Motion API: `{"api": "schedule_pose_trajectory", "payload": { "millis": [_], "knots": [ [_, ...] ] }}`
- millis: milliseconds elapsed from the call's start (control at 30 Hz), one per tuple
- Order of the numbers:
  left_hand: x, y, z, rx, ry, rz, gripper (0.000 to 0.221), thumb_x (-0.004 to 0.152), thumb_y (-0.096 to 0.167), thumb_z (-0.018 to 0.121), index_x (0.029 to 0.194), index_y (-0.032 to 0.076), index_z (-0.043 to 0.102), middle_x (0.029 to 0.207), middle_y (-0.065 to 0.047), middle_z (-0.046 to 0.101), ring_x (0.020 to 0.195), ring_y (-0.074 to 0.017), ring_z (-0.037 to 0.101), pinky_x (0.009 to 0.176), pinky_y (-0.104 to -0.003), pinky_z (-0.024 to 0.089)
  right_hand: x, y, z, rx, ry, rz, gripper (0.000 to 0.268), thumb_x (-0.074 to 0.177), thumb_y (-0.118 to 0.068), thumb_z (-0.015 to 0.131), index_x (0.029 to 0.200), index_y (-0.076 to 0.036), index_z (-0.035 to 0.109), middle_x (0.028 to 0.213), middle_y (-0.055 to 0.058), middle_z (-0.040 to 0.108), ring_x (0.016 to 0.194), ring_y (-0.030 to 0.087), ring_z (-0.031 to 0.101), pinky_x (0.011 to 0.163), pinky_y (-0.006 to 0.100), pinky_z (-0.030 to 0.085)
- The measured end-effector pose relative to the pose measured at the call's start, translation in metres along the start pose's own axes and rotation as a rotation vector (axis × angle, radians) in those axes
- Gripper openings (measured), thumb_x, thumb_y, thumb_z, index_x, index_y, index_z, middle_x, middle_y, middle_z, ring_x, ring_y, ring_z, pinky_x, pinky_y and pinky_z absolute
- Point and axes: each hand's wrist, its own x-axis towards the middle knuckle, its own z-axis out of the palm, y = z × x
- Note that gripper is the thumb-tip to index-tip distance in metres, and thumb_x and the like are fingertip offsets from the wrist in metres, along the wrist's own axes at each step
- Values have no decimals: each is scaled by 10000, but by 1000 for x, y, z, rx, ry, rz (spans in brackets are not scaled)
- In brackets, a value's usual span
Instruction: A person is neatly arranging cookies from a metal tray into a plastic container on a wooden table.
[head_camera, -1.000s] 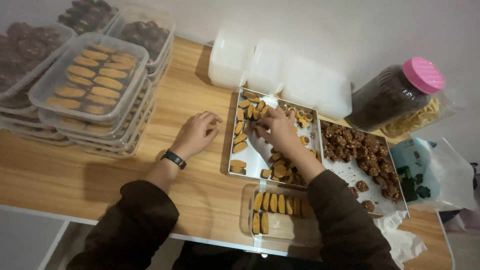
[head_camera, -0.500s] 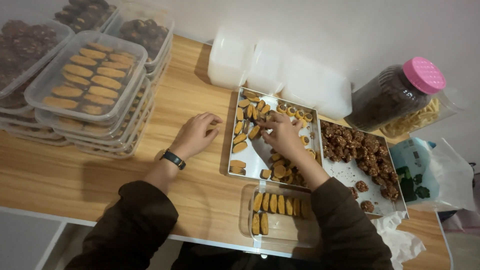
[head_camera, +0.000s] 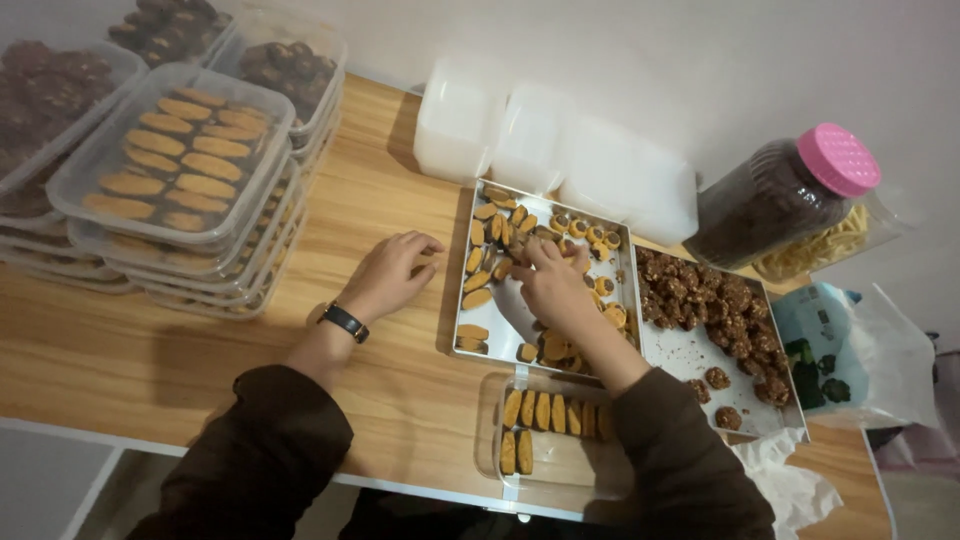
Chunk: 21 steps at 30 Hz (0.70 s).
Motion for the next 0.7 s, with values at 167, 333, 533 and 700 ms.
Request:
{"api": "schedule_pose_trajectory", "payload": {
  "millis": [167, 333, 533, 700],
  "knots": [
    [1, -7, 4, 14, -13, 9, 310, 958, 203, 611, 1250, 103, 636, 1163, -119, 696, 1202, -334, 638, 1026, -470, 496, -13, 20, -49, -77, -8, 172, 125, 778, -240, 667, 809, -132, 723, 984, 22, 522, 983, 247, 501, 847, 541, 314],
    [4, -6, 7, 41, -35, 29, 315, 957, 217, 621, 1252, 113, 657, 1171, -105, 705, 1198, -322, 642, 1035, -457, 500, -47, 21, -61, -241, -296, 363, 261, 832, -330, 614, 917, -147, 780, 978, 52, 599, 1020, 265, 499, 828, 526, 317],
    [1, -4, 6, 42, -73, 35, 310, 968, 254, 616, 1242, 116, 666, 1186, -103, 696, 1213, -326, 632, 1047, -459, 494, -42, 19, -103, -55, -604, 435, 309, 947, -281, 546, 1212, -270, 705, 1101, 10, 525, 1041, 245, 446, 885, 472, 316],
    [0, 5, 0, 34, -120, -14, 329, 992, 275, 583, 1276, 120, 647, 1224, -89, 679, 1251, -308, 611, 1078, -455, 465, -61, 28, -103, -3, -630, 454, 325, 989, -277, 519, 1283, -256, 655, 1266, 40, 480, 1171, 277, 436, 977, 504, 375]
  ]
}}
